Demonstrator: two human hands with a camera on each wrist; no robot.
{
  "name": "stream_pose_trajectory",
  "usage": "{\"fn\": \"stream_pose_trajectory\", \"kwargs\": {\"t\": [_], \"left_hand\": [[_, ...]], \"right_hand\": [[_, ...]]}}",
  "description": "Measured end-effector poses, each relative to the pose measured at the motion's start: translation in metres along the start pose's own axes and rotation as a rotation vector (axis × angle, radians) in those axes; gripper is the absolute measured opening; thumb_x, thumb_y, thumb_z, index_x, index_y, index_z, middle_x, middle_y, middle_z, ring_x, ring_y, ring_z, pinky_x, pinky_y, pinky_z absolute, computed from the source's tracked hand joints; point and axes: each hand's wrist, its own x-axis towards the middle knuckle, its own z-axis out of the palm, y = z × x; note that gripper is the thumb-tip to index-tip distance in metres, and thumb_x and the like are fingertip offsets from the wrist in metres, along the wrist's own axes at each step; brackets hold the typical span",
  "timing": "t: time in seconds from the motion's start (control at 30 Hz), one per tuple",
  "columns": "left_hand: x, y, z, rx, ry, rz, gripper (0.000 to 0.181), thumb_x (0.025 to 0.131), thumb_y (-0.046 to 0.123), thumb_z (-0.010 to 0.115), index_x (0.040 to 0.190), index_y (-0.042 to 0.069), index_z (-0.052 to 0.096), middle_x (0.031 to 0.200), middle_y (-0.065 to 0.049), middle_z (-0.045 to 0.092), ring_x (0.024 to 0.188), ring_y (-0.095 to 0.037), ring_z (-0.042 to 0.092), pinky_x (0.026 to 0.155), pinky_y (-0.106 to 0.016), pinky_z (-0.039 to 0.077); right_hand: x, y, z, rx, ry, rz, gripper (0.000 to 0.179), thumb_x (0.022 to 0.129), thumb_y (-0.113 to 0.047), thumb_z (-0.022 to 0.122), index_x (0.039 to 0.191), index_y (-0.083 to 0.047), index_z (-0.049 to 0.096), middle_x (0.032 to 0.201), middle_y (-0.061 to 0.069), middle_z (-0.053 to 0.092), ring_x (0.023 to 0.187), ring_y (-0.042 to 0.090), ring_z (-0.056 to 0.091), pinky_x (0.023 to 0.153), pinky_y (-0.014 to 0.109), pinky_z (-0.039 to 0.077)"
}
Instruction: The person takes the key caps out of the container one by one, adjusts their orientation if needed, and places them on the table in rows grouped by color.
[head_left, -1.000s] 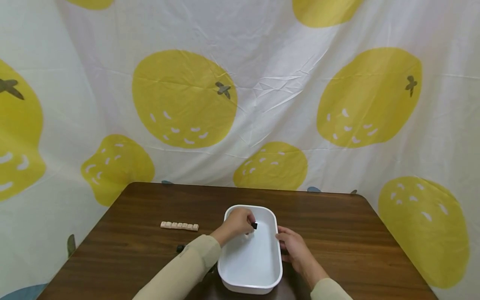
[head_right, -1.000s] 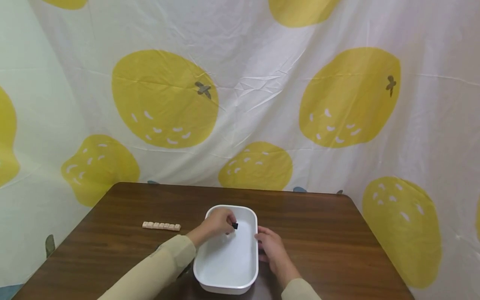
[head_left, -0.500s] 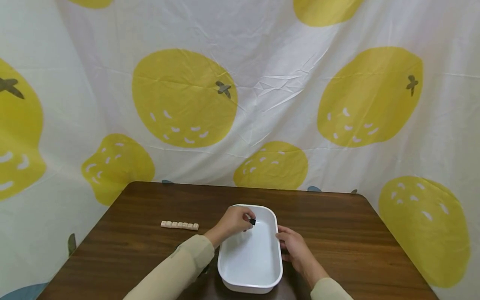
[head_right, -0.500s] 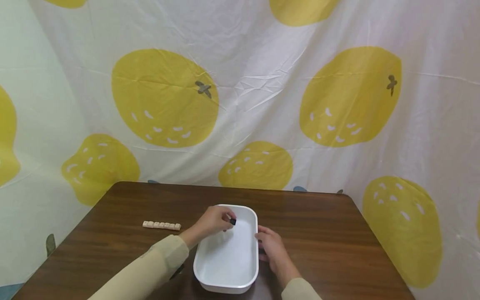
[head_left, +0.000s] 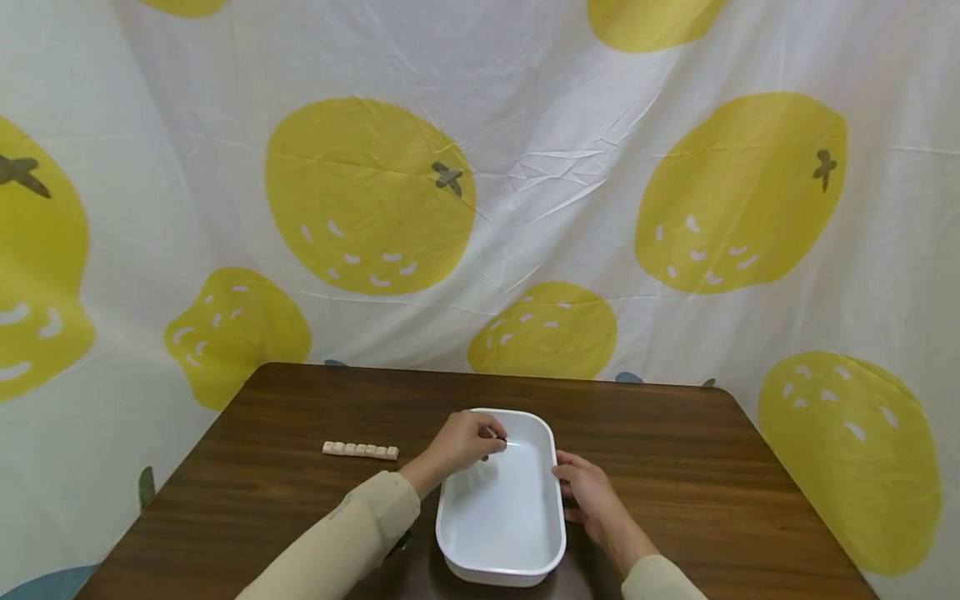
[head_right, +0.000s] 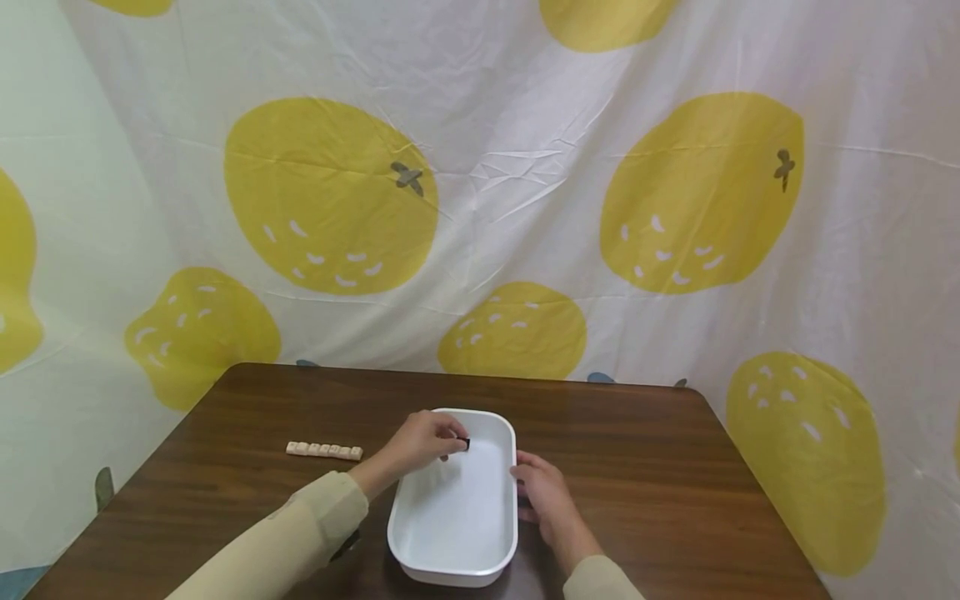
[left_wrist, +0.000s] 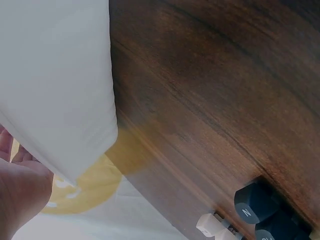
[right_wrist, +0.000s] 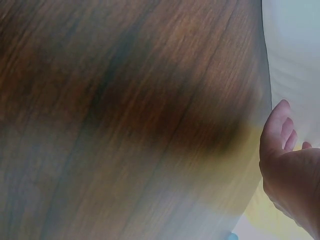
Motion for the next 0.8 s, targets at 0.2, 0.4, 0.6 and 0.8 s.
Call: {"fn": "stream_pose_trajectory", "kwargs": {"t": [0.2,0.4,0.6,0.8], "left_hand": [[0.0,-0.002,-0.002,-0.014,0.01,0.031,0.023,0.086,0.007,0.076,0.106,-0.002,0.072,0.078,-0.001,0.068,0.065,-0.013,0.061,0.058,-0.024,0.049],[0.0,-0.004,-0.005,-0.022,0.023,0.072,0.022,0.081,0.002,0.079,0.101,-0.005,0.073,0.08,0.0,0.066,0.073,-0.008,0.055,0.064,-0.022,0.048],[-0.003,-0.006,-0.009,-0.032,0.033,0.085,0.015,0.081,0.005,0.081,0.094,0.001,0.075,0.079,0.002,0.067,0.073,-0.008,0.057,0.062,-0.023,0.048],[-0.005,-0.007,-0.011,-0.074,0.029,0.054,0.015,0.081,0.007,0.08,0.094,0.002,0.075,0.077,0.002,0.065,0.07,-0.009,0.056,0.059,-0.024,0.047]], "right_hand": [[0.0,0.0,0.0,0.0,0.005,0.002,0.048,0.095,-0.014,0.053,0.14,0.002,0.05,0.106,0.016,0.067,0.088,0.023,0.065,0.069,0.041,0.053],[0.001,0.001,0.001,0.005,0.007,0.0,0.048,0.094,-0.014,0.053,0.14,0.002,0.05,0.104,0.016,0.068,0.087,0.022,0.065,0.069,0.041,0.053],[0.0,0.001,0.0,0.0,0.005,-0.003,0.048,0.095,-0.014,0.053,0.14,0.002,0.05,0.104,0.015,0.068,0.087,0.022,0.065,0.069,0.041,0.053],[0.0,0.0,0.0,-0.01,0.007,0.0,0.048,0.095,-0.015,0.054,0.14,0.001,0.05,0.105,0.015,0.068,0.087,0.022,0.066,0.068,0.041,0.053]]}}
